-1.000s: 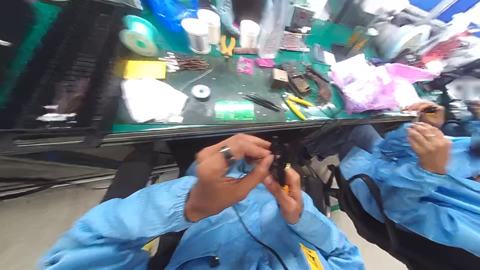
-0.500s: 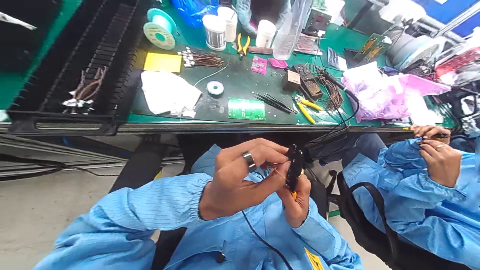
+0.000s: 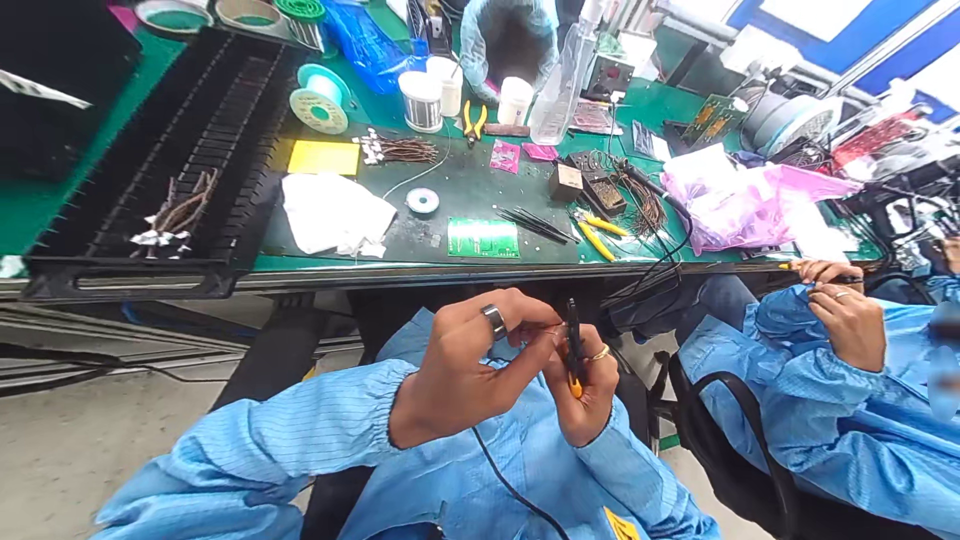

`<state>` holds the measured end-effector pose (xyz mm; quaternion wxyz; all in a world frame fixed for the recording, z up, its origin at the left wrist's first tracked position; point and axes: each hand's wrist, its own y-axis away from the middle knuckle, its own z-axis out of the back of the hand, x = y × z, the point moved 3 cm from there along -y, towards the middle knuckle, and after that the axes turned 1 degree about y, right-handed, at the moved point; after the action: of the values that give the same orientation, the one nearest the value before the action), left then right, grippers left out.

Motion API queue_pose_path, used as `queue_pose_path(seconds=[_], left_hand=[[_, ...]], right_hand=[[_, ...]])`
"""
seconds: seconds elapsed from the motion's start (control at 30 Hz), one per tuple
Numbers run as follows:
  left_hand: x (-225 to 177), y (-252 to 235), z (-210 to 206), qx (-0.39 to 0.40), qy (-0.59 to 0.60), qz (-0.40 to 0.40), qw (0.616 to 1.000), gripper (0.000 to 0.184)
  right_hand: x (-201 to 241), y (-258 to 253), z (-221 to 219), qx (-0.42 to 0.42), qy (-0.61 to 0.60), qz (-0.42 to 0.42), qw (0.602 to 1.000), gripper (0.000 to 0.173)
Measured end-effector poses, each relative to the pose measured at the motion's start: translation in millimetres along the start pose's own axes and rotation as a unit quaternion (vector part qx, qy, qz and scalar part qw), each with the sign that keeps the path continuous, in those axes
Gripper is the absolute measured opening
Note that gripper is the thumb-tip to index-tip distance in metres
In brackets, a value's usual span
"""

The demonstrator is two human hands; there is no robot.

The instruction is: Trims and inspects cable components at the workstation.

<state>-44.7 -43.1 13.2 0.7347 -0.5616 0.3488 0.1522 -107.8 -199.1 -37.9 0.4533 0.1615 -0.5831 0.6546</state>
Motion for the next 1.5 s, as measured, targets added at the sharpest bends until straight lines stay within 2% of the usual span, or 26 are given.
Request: queue_pose_path(seconds=[0.23,0.4,0.63,0.67,0.73,0.8,0.83,0.93,1.03,1.23,1.4,1.5], left_hand=[[5,-8,9,0.031,-0.003,0.069,0.997,0.014],[8,-16,16,0.01,0.027,0.123,0.992,0.008],[13,-22,31,-0.003,0.053,0.153,0.987,0.004],[9,-22,33,0.004,0.056,0.145,0.988,0.004],[-11,-18,39,0.025,0.055,0.119,0.991,0.004],[-36,-12,48,0.043,0.062,0.092,0.993,0.006],[-43,-13,51,0.053,0.068,0.077,0.993,0.008],[-38,-17,50,0.068,0.061,0.084,0.992,0.011],[-20,-24,42,0.099,0.06,0.106,0.988,0.019],[-11,-26,36,0.13,0.177,0.139,0.966,0.027],[-6,-25,34,0.153,0.271,0.171,0.935,0.025],[1,-28,33,0.154,0.299,0.193,0.922,0.017]], right_hand=[[-10,-8,8,0.047,-0.073,-0.064,0.994,0.021],[-16,-23,6,0.072,-0.124,-0.116,0.983,0.018],[-21,-40,-6,0.104,-0.241,-0.164,0.951,0.021],[-22,-43,-2,0.08,-0.263,-0.179,0.945,0.021],[-35,-55,24,-0.047,-0.293,-0.225,0.928,0.015],[-57,-67,60,-0.157,-0.231,-0.216,0.935,0.015],[-63,-71,68,-0.152,-0.2,-0.197,0.948,0.018],[-64,-47,40,-0.003,-0.158,-0.142,0.977,0.03],[-61,-37,9,0.09,-0.149,-0.082,0.981,0.025],[-52,-35,8,0.118,-0.172,-0.051,0.977,0.024],[-38,-32,4,0.151,-0.206,-0.026,0.966,0.025],[-27,-33,-2,0.158,-0.251,-0.035,0.954,0.026]])
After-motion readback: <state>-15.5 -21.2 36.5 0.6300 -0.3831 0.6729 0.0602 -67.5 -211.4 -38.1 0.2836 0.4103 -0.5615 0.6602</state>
